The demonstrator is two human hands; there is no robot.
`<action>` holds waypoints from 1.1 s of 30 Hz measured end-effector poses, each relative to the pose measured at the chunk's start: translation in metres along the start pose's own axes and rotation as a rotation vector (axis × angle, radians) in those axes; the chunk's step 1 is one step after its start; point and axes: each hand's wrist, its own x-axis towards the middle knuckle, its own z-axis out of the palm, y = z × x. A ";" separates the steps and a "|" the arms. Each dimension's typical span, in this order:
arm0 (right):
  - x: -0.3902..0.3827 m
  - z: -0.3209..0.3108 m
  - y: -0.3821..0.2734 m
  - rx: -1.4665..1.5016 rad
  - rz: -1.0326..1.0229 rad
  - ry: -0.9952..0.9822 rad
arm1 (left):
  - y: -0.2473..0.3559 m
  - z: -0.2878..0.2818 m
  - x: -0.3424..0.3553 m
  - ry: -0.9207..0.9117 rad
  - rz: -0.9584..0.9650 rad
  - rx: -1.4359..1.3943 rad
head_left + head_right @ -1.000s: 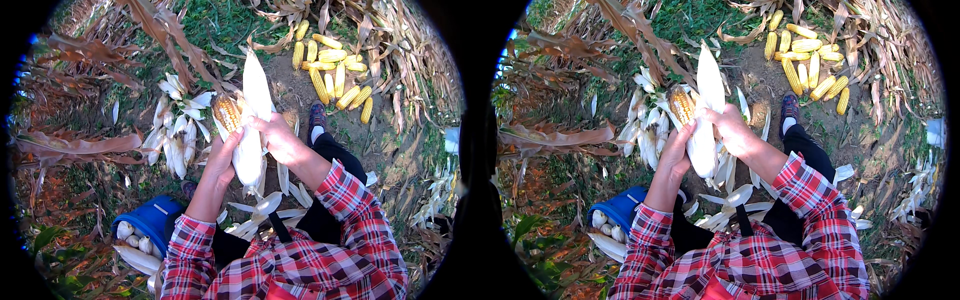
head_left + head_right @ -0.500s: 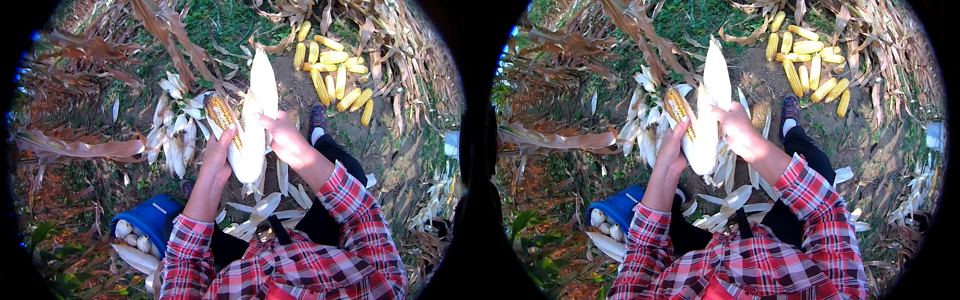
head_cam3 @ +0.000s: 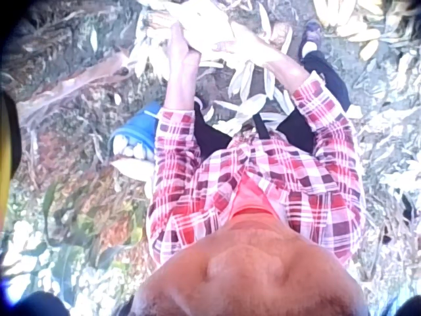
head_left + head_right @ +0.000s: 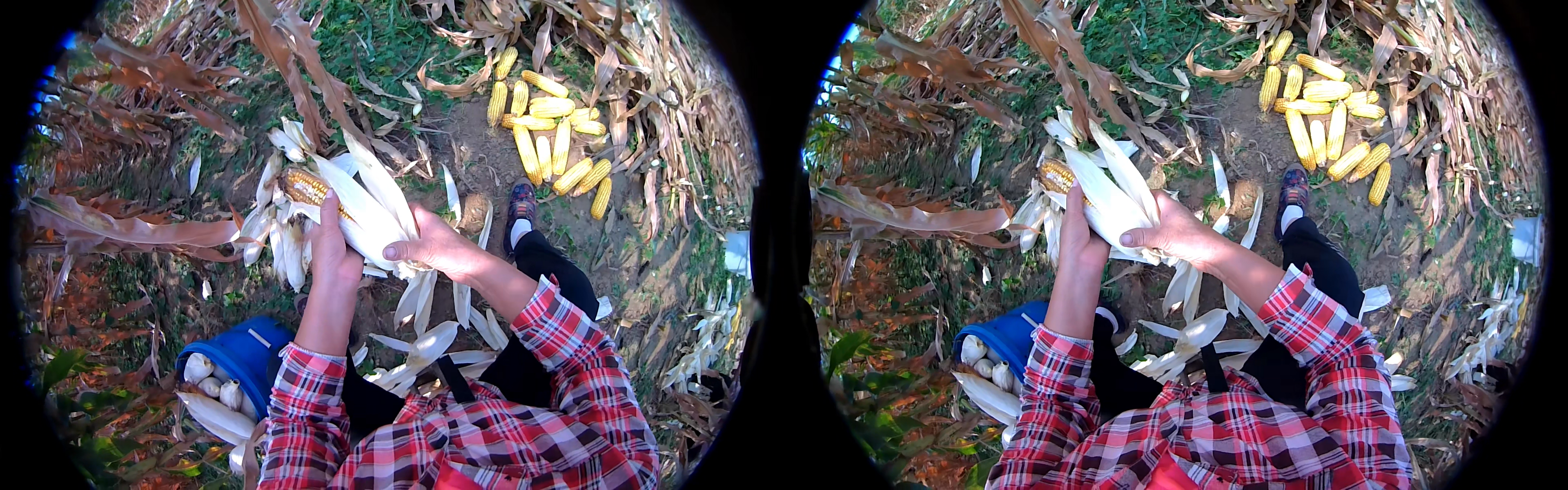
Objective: The person sits on the ground in a cornfield and shucks corn cobs by hand. They remove husks from each cob, place the shucked corn into a pile on the ground, and discard the husks nearby.
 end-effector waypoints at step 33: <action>-0.004 0.006 0.002 -0.309 -0.522 0.251 | -0.022 -0.001 0.007 0.032 -0.104 -0.042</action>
